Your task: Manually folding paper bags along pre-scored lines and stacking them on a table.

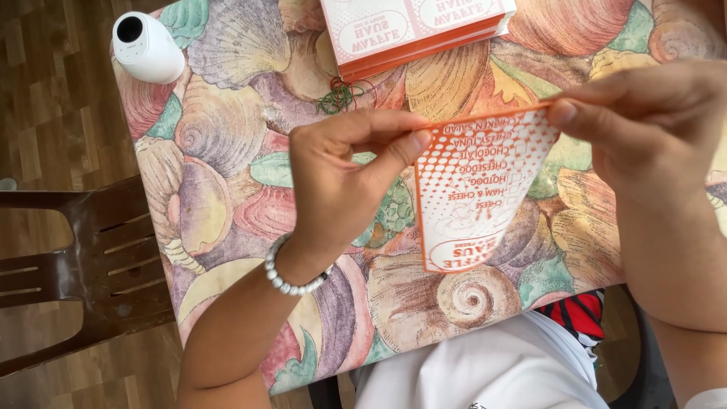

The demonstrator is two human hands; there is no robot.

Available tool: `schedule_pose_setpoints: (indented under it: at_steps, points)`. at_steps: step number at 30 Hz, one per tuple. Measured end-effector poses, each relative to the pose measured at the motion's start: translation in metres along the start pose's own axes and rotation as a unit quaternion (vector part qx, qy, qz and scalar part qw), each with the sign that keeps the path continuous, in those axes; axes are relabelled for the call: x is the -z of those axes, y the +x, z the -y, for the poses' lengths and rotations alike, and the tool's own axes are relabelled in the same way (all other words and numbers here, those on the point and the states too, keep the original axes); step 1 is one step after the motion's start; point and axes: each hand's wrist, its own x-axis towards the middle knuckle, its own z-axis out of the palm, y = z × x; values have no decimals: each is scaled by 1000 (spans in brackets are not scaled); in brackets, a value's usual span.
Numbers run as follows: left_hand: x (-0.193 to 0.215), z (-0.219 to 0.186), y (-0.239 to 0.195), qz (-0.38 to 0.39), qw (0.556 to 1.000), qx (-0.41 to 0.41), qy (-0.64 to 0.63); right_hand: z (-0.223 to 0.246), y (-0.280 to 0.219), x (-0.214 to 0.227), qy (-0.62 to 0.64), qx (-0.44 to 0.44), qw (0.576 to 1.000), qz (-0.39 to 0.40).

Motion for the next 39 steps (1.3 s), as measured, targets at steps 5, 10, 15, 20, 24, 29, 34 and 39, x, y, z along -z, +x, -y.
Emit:
schedule_pose_setpoints:
  at_steps: [5,10,15,20,24,29,34,39]
  points:
    - [-14,67,4,-21,994,50,-97,-4,41,-24,-128,-110,984,56]
    - [-20,120,14,-117,984,131,-25,-48,44,-48,-394,133,904,105]
    - [-22,118,15,-140,976,164,-26,-15,11,-98,-423,239,861,152]
    - [-21,111,13,-152,975,159,5,-29,3,-125,-551,315,762,127]
    - [-18,105,9,-171,962,208,-51,-36,8,-118,-494,412,760,96]
    - [-13,110,5,-132,980,144,36,-20,13,-65,-462,462,728,206]
    - [-23,128,-4,141,934,-134,299,-31,-3,-32,-502,406,684,339]
    - [-34,135,-11,322,822,-75,463,-46,-3,-30,-462,319,736,378]
